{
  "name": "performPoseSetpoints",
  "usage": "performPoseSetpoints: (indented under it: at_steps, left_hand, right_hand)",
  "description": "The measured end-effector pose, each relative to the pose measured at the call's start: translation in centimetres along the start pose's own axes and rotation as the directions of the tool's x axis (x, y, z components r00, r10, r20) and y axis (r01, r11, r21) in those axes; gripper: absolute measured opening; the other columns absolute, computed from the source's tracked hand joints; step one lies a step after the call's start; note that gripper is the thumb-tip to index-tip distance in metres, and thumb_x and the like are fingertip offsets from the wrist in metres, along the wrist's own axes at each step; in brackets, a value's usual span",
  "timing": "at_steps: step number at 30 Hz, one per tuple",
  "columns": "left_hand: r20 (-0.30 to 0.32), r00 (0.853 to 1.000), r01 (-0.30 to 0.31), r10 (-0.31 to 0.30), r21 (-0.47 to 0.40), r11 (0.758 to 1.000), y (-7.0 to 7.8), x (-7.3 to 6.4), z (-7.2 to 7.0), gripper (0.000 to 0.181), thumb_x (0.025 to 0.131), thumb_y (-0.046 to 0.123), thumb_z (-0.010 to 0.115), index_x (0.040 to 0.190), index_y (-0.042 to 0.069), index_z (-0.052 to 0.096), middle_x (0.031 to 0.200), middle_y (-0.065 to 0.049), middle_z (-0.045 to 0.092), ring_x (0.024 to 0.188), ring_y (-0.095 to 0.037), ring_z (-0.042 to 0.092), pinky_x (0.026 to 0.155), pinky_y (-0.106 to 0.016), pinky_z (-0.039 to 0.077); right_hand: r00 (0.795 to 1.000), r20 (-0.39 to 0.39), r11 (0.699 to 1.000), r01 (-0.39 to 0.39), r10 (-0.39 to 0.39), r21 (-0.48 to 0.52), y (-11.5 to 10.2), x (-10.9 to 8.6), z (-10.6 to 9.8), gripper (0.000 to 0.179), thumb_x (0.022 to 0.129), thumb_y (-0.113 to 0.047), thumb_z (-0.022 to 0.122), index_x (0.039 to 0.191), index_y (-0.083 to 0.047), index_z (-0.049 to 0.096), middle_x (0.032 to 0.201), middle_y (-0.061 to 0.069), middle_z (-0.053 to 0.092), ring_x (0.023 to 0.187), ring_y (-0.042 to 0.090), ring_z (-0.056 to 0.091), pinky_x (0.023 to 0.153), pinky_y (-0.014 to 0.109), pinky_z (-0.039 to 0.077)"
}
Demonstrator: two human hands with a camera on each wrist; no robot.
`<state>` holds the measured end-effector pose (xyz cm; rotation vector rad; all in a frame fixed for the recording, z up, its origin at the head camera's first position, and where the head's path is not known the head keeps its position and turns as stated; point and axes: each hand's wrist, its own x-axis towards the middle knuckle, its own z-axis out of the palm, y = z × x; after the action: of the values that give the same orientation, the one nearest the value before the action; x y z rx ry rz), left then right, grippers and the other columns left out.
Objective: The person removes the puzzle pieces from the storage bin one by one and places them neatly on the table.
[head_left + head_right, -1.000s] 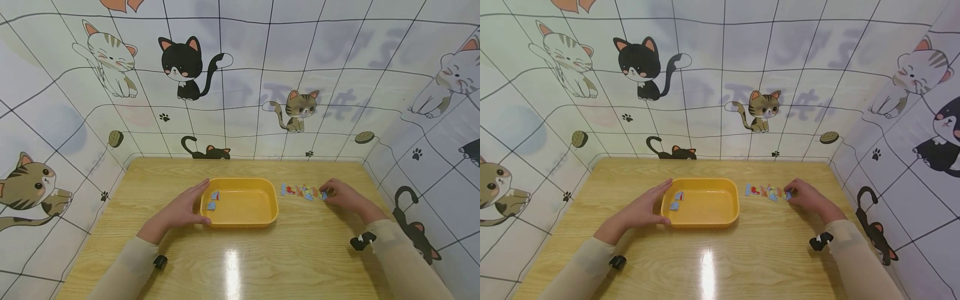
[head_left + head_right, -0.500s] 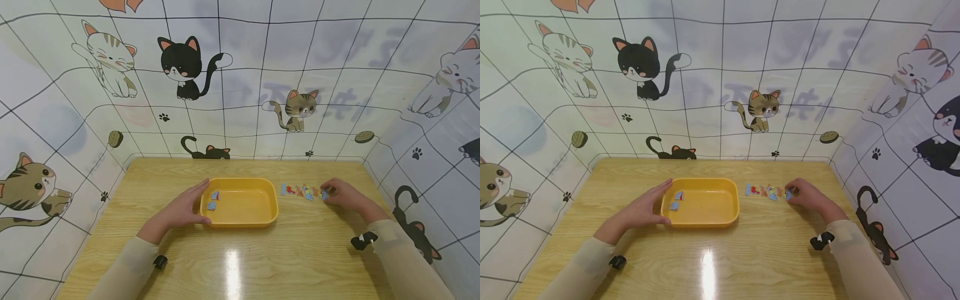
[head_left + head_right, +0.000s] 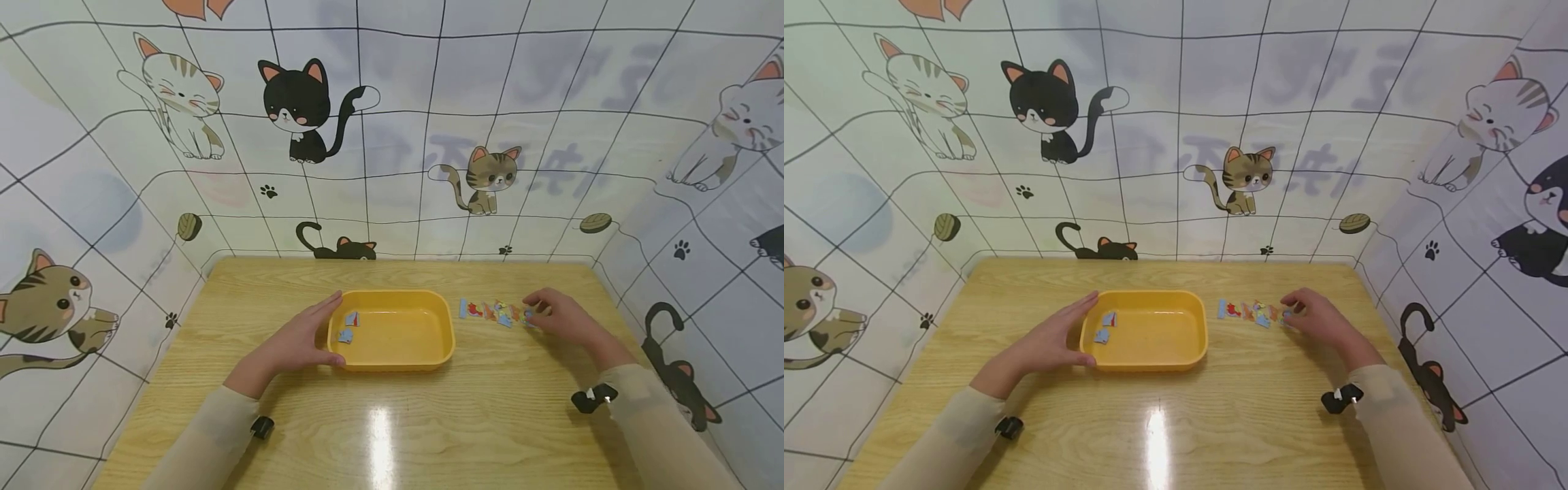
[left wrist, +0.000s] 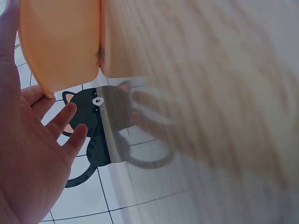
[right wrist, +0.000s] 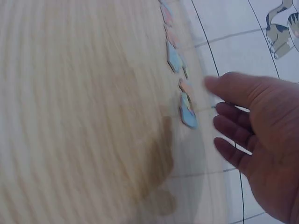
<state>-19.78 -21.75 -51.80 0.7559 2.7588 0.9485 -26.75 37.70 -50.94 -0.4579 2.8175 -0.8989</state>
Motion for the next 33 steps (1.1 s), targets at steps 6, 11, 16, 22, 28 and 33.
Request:
performPoseSetpoints:
  at_steps: [6, 11, 16, 22, 28, 33]
  left_hand:
    - [-0.006, 1.0, -0.013, 0.013, 0.006, 1.0, -0.1, 0.2, 0.2, 0.134, 0.076, 0.064, 0.097, 0.178, 0.015, 0.024, 0.185, 0.004, 0.017, 0.167, -0.035, 0.024, 0.132, -0.061, 0.027]
    - [-0.003, 1.0, -0.014, 0.014, 0.01, 1.0, -0.1, 0.4, 0.2, 0.135, 0.076, 0.066, 0.096, 0.178, 0.014, 0.025, 0.185, 0.004, 0.017, 0.167, -0.034, 0.024, 0.132, -0.061, 0.026]
    - [0.0, 1.0, -0.008, 0.008, 0.01, 1.0, -0.1, 0.3, 0.2, 0.134, 0.076, 0.064, 0.097, 0.178, 0.015, 0.024, 0.185, 0.004, 0.016, 0.168, -0.034, 0.024, 0.133, -0.061, 0.026]
    - [-0.001, 1.0, -0.001, 0.001, 0.009, 1.0, -0.3, 0.3, 0.1, 0.134, 0.076, 0.062, 0.098, 0.178, 0.016, 0.024, 0.185, 0.004, 0.016, 0.168, -0.034, 0.023, 0.133, -0.061, 0.026]
    - [0.001, 1.0, 0.005, -0.005, 0.005, 1.0, -0.3, 0.3, 0.2, 0.134, 0.076, 0.063, 0.098, 0.178, 0.016, 0.024, 0.185, 0.004, 0.017, 0.168, -0.034, 0.023, 0.133, -0.061, 0.026]
    - [-0.003, 1.0, 0.002, -0.002, 0.001, 1.0, -0.3, 0.2, 0.2, 0.135, 0.075, 0.065, 0.097, 0.178, 0.014, 0.025, 0.185, 0.003, 0.018, 0.167, -0.035, 0.024, 0.132, -0.061, 0.026]
  right_hand:
    - [0.988, -0.144, 0.998, 0.062, -0.058, 0.022, -1.8, -0.6, 1.2, 0.031, 0.105, -0.016, 0.079, 0.13, 0.001, 0.073, 0.12, 0.015, 0.074, 0.099, 0.024, 0.066, 0.078, 0.031, 0.057]
    - [0.963, -0.225, 0.985, 0.162, -0.147, 0.051, -4.1, -1.0, 2.2, 0.023, 0.105, -0.012, 0.078, 0.126, -0.001, 0.074, 0.108, 0.007, 0.074, 0.092, 0.017, 0.063, 0.076, 0.026, 0.054]
    - [0.944, -0.24, 0.966, 0.25, -0.227, 0.068, -6.8, -0.6, 3.5, 0.018, 0.106, -0.01, 0.077, 0.124, -0.006, 0.075, 0.106, 0.001, 0.073, 0.09, 0.014, 0.063, 0.074, 0.027, 0.054]
    - [0.913, -0.233, 0.928, 0.362, -0.334, 0.091, -10.5, 0.9, 5.2, 0.016, 0.104, -0.007, 0.079, 0.12, -0.008, 0.076, 0.106, -0.003, 0.071, 0.09, 0.015, 0.063, 0.076, 0.03, 0.055]
    - [0.886, -0.146, 0.885, 0.456, -0.441, 0.093, -14.5, 2.5, 6.6, 0.02, 0.103, -0.006, 0.08, 0.122, -0.007, 0.074, 0.11, 0.005, 0.071, 0.092, 0.019, 0.064, 0.077, 0.038, 0.057]
    - [0.868, -0.073, 0.865, 0.497, -0.492, 0.068, -17.1, 3.8, 7.9, 0.023, 0.103, -0.009, 0.08, 0.125, -0.01, 0.073, 0.116, 0.009, 0.072, 0.098, 0.025, 0.066, 0.082, 0.046, 0.06]
